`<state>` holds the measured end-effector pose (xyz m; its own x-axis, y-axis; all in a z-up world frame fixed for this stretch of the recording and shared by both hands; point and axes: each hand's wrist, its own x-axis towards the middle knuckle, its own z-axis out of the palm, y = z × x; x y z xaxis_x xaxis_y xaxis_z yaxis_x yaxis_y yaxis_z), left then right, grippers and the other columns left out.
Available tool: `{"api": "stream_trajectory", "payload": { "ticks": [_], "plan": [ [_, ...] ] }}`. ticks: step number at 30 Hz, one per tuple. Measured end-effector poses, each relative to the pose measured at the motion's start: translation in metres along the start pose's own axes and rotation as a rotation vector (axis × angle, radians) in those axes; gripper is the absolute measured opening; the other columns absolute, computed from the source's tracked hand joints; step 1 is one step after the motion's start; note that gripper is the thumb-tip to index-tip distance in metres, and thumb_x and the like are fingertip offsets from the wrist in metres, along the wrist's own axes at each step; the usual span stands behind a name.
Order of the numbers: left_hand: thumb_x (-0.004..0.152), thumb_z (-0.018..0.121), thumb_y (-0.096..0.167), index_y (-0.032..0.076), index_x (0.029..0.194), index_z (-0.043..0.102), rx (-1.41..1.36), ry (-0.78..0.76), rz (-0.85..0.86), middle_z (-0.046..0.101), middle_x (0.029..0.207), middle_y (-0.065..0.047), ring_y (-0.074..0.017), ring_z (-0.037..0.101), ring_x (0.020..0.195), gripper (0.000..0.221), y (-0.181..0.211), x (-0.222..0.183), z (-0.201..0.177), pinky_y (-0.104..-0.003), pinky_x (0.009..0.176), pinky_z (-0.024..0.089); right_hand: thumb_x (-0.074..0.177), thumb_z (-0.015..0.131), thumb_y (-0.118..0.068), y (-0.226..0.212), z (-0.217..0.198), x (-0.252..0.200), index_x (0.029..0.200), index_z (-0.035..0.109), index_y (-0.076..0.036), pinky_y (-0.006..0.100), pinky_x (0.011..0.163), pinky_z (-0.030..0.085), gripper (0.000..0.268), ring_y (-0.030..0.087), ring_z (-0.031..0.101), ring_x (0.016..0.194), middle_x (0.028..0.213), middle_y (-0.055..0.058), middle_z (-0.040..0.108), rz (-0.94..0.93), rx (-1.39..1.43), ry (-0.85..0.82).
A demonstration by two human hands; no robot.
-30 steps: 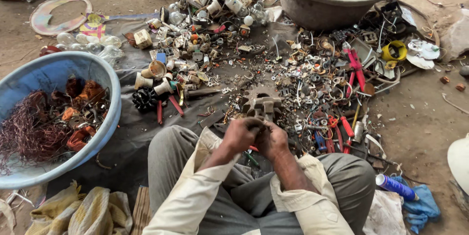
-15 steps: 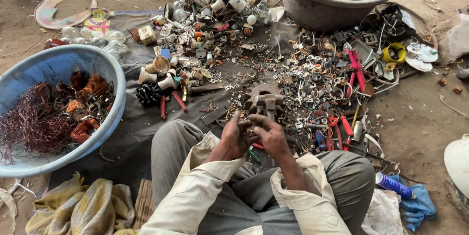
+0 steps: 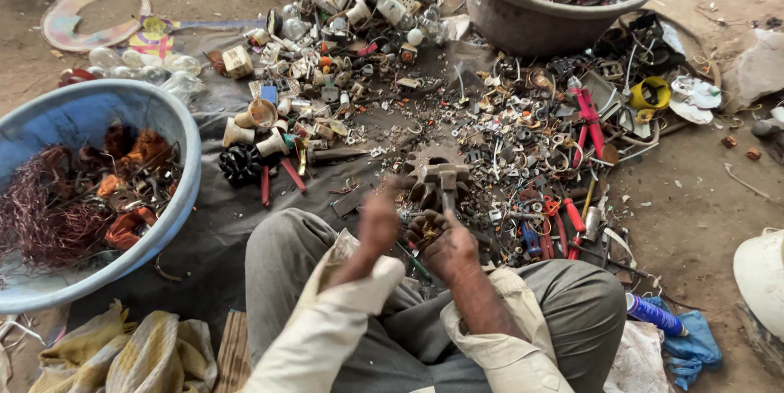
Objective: The person uses a hammer and a metal rod to drive a smaller metal piece out of the center of a large metal gear while sitting on a floor covered in scrap electronics.
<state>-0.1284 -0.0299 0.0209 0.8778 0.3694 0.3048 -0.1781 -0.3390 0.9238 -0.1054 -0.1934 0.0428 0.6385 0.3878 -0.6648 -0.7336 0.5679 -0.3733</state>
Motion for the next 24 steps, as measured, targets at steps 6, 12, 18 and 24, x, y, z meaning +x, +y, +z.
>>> {"api": "stream_trajectory", "payload": {
  "ticks": [6,12,18,24],
  "plan": [
    [0.108,0.044,0.033,0.004,0.093,0.068,-0.765,0.460,-0.734,0.070,0.083,-0.010,-0.0204,0.065,0.070,0.040,-0.021,0.061,-0.101,-0.037,0.066,0.054,0.107,0.047,-0.008,0.011,-0.014,0.016,0.121,0.057,-0.013,0.039,0.078,0.058,0.018,0.022,0.063,0.081,0.094,0.016,0.067,0.029,0.248,0.187],
    [0.096,0.064,0.027,0.005,0.106,0.073,-0.198,0.209,-0.817,0.072,0.082,-0.012,-0.0180,0.059,0.065,0.026,-0.061,0.074,-0.066,-0.040,0.059,0.047,0.094,0.062,0.001,0.008,-0.046,0.049,0.127,0.057,0.002,0.039,0.075,0.060,0.033,0.028,0.067,0.079,0.093,0.018,0.067,0.107,-0.095,0.123],
    [0.091,0.064,0.021,0.010,0.101,0.078,0.676,-0.226,-0.554,0.070,0.104,-0.014,-0.0318,0.067,0.097,0.020,-0.081,0.065,-0.002,-0.047,0.085,0.055,0.096,0.060,-0.007,-0.197,0.015,0.106,0.126,0.061,-0.002,0.037,0.077,0.059,0.030,0.026,0.067,0.084,0.100,0.015,0.067,-0.519,-0.450,0.169],
    [0.090,0.064,0.015,0.007,0.106,0.078,0.930,-0.428,-0.378,0.060,0.122,-0.018,-0.0349,0.063,0.110,0.022,-0.087,0.060,0.020,-0.047,0.088,0.053,0.098,0.059,-0.014,-0.234,0.055,0.068,0.125,0.065,-0.006,0.036,0.080,0.058,0.029,0.024,0.066,0.089,0.107,0.013,0.068,-0.989,-2.277,0.363]
  ]
}}
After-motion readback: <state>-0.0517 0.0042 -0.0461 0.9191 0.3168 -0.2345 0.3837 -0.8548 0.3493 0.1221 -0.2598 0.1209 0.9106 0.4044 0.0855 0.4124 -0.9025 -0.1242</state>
